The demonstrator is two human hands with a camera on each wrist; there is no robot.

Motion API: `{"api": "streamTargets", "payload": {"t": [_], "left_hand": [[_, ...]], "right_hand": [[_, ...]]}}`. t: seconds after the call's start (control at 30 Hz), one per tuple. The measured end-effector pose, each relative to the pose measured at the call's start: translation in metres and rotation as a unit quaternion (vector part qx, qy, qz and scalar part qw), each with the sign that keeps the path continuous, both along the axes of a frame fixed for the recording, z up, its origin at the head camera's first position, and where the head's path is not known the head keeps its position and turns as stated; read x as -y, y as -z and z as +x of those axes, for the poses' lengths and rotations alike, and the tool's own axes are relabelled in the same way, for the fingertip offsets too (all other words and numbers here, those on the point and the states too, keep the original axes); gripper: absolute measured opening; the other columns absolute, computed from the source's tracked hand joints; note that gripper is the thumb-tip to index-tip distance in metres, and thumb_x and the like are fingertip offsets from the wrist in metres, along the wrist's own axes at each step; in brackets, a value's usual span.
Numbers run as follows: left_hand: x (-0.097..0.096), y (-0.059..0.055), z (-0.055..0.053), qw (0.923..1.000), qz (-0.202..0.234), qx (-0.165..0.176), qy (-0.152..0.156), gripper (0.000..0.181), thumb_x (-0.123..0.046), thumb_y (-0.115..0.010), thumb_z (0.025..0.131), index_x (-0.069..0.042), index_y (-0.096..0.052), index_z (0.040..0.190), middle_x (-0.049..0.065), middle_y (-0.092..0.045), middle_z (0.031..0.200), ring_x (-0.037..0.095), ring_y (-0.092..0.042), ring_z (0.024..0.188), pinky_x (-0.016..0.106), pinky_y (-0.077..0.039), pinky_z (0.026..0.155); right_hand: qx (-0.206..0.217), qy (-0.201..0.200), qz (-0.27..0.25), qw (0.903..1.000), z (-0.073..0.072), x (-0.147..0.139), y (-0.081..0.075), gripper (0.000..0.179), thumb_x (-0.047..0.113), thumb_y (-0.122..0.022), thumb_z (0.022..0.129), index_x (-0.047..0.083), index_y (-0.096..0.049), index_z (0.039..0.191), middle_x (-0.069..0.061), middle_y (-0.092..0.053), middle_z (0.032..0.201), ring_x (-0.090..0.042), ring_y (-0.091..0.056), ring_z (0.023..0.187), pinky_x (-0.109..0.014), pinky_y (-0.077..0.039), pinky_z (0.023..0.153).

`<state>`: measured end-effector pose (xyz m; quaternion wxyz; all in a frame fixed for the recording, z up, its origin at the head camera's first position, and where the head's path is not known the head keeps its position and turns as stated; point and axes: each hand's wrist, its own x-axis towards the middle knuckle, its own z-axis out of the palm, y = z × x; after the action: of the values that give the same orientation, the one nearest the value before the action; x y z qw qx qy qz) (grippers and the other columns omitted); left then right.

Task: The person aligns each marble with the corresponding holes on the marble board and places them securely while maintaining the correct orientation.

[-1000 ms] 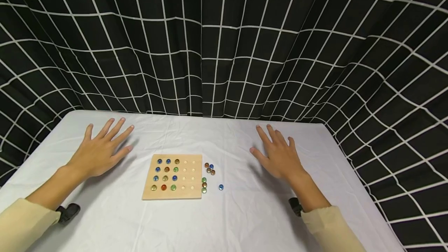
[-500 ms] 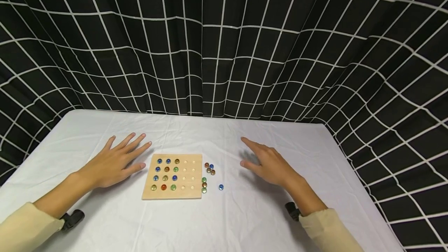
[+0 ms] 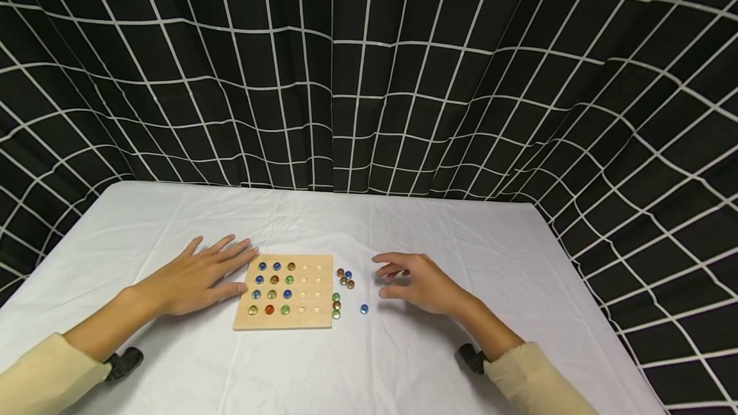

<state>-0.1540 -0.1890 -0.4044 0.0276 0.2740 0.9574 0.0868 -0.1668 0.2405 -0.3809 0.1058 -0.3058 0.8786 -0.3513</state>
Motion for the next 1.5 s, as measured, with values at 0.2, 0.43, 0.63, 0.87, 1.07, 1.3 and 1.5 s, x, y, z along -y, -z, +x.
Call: {"api": "streamTargets", "payload": {"t": [0.2, 0.43, 0.63, 0.87, 1.07, 1.3, 1.5], "left_hand": [[-0.002, -0.001, 0.003, 0.9999, 0.005, 0.004, 0.009, 0.067, -0.059, -0.045, 0.1, -0.02, -0.039, 0.155, 0.007, -0.036, 0.159, 0.035, -0.026, 0.148, 0.071, -0.012, 0.113], [-0.004, 0.001, 0.003, 0.9997, 0.001, 0.021, 0.012, 0.069, -0.06, -0.043, 0.1, -0.02, -0.036, 0.156, 0.005, -0.034, 0.16, 0.035, -0.025, 0.148, 0.07, -0.012, 0.113], [-0.003, 0.004, 0.002, 0.9995, 0.007, 0.027, 0.013, 0.07, -0.063, -0.042, 0.099, -0.022, -0.036, 0.156, 0.001, -0.033, 0.16, 0.032, -0.025, 0.149, 0.069, -0.011, 0.114], [-0.002, 0.004, 0.003, 0.9995, 0.008, 0.022, 0.022, 0.069, -0.061, -0.043, 0.1, -0.022, -0.036, 0.156, -0.001, -0.033, 0.16, 0.03, -0.026, 0.149, 0.069, -0.012, 0.114], [-0.001, 0.005, 0.002, 0.9994, -0.002, 0.017, 0.03, 0.07, -0.062, -0.043, 0.1, -0.022, -0.035, 0.156, -0.002, -0.033, 0.161, 0.029, -0.026, 0.149, 0.069, -0.013, 0.113], [-0.001, 0.006, 0.002, 0.9993, -0.008, 0.009, 0.034, 0.07, -0.062, -0.044, 0.099, -0.022, -0.036, 0.156, -0.001, -0.033, 0.16, 0.029, -0.026, 0.149, 0.07, -0.015, 0.113], [-0.001, 0.006, 0.002, 0.9992, -0.006, 0.003, 0.038, 0.07, -0.061, -0.044, 0.1, -0.021, -0.036, 0.156, -0.001, -0.034, 0.16, 0.029, -0.027, 0.148, 0.07, -0.016, 0.113]], "right_hand": [[0.024, -0.015, -0.006, 0.9996, 0.003, 0.009, 0.005, 0.052, 0.016, -0.08, 0.085, 0.005, -0.062, 0.133, -0.001, -0.074, 0.11, -0.018, -0.068, 0.105, -0.044, -0.051, 0.091], [0.058, -0.032, 0.001, 0.9978, 0.003, 0.019, 0.014, 0.041, 0.01, -0.08, 0.085, 0.006, -0.067, 0.123, 0.001, -0.075, 0.105, -0.018, -0.069, 0.103, -0.039, -0.053, 0.093], [0.071, -0.04, 0.009, 0.9966, 0.003, 0.024, 0.017, 0.037, 0.003, -0.079, 0.083, 0.005, -0.068, 0.119, 0.001, -0.075, 0.102, -0.017, -0.07, 0.098, -0.033, -0.055, 0.09], [0.061, -0.055, 0.014, 0.9966, 0.004, 0.03, 0.016, 0.034, 0.0, -0.076, 0.085, 0.004, -0.068, 0.117, 0.001, -0.075, 0.101, -0.015, -0.069, 0.098, -0.032, -0.055, 0.09], [0.047, -0.066, 0.016, 0.9966, 0.006, 0.033, 0.017, 0.033, -0.002, -0.076, 0.084, 0.005, -0.069, 0.116, 0.005, -0.074, 0.095, -0.011, -0.069, 0.093, -0.032, -0.055, 0.088], [0.037, -0.08, 0.013, 0.996, 0.008, 0.037, 0.019, 0.032, -0.004, -0.076, 0.083, 0.005, -0.07, 0.113, 0.007, -0.073, 0.093, -0.006, -0.066, 0.087, -0.031, -0.054, 0.085], [0.04, -0.083, 0.0, 0.9958, 0.007, 0.041, 0.021, 0.029, -0.005, -0.075, 0.084, 0.006, -0.071, 0.111, 0.004, -0.073, 0.092, -0.006, -0.065, 0.085, -0.029, -0.056, 0.081]]}}
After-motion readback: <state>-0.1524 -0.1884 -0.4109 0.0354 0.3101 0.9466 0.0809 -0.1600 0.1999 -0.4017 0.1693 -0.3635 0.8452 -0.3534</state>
